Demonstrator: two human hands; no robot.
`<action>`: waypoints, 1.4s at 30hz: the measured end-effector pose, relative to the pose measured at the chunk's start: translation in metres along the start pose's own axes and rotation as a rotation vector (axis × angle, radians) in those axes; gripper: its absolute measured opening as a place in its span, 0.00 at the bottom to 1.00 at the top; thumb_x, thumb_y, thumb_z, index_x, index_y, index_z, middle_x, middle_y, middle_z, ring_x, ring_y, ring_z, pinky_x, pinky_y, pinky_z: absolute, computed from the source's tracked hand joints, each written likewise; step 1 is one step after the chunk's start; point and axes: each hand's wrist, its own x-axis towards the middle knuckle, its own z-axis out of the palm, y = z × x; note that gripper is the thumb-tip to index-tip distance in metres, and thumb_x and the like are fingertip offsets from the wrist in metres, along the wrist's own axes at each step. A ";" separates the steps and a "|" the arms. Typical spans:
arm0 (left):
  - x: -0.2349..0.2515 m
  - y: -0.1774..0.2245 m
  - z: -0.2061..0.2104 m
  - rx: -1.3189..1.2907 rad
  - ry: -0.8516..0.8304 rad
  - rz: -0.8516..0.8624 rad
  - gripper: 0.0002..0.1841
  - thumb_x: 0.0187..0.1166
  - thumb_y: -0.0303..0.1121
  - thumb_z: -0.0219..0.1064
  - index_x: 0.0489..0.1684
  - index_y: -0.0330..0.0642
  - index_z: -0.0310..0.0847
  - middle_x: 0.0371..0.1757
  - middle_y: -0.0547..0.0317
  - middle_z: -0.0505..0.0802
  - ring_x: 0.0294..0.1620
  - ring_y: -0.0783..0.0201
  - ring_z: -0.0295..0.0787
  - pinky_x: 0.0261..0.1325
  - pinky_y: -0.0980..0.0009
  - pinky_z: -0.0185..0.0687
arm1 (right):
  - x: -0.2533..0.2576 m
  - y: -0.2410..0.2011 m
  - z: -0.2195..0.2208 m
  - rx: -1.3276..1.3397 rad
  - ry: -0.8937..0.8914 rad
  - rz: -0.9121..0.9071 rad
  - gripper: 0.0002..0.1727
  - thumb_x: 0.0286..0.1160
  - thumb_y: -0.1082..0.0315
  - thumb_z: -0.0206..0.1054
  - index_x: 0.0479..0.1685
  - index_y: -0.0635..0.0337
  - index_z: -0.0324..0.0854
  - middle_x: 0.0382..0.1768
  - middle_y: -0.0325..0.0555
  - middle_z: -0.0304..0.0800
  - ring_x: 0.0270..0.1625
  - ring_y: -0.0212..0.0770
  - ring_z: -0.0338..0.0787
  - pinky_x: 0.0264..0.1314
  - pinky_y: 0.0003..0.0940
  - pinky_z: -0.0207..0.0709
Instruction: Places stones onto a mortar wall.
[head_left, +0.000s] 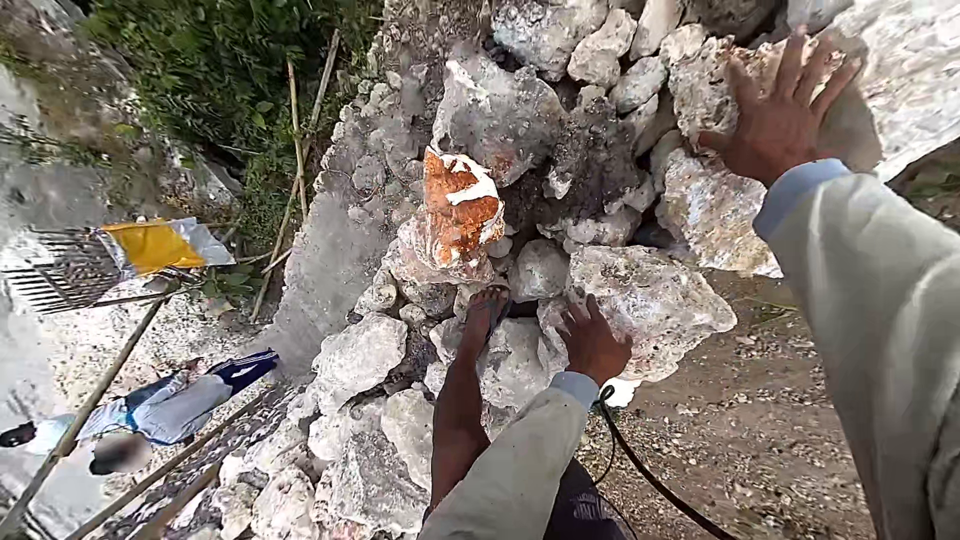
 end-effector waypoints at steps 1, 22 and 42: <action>-0.011 -0.001 -0.020 0.000 0.007 -0.026 0.44 0.74 0.54 0.71 0.91 0.44 0.61 0.94 0.32 0.51 0.92 0.33 0.52 0.86 0.33 0.53 | -0.009 -0.022 -0.005 0.052 0.045 -0.010 0.52 0.71 0.39 0.70 0.96 0.46 0.52 0.94 0.75 0.28 0.93 0.81 0.26 0.84 0.87 0.19; 0.130 -0.131 -0.180 -1.627 0.503 -0.077 0.29 0.90 0.57 0.38 0.83 0.54 0.61 0.75 0.52 0.78 0.73 0.57 0.77 0.68 0.44 0.78 | 0.006 -0.359 0.091 0.832 -0.606 0.487 0.69 0.46 0.31 0.84 0.89 0.66 0.57 0.85 0.76 0.58 0.86 0.73 0.62 0.80 0.75 0.62; 0.015 0.005 -0.187 -1.263 0.448 0.093 0.24 0.89 0.37 0.58 0.80 0.36 0.66 0.75 0.45 0.80 0.73 0.55 0.79 0.74 0.53 0.77 | -0.147 -0.230 -0.017 1.191 0.034 0.806 0.48 0.67 0.37 0.71 0.82 0.59 0.63 0.59 0.66 0.86 0.60 0.64 0.87 0.57 0.68 0.79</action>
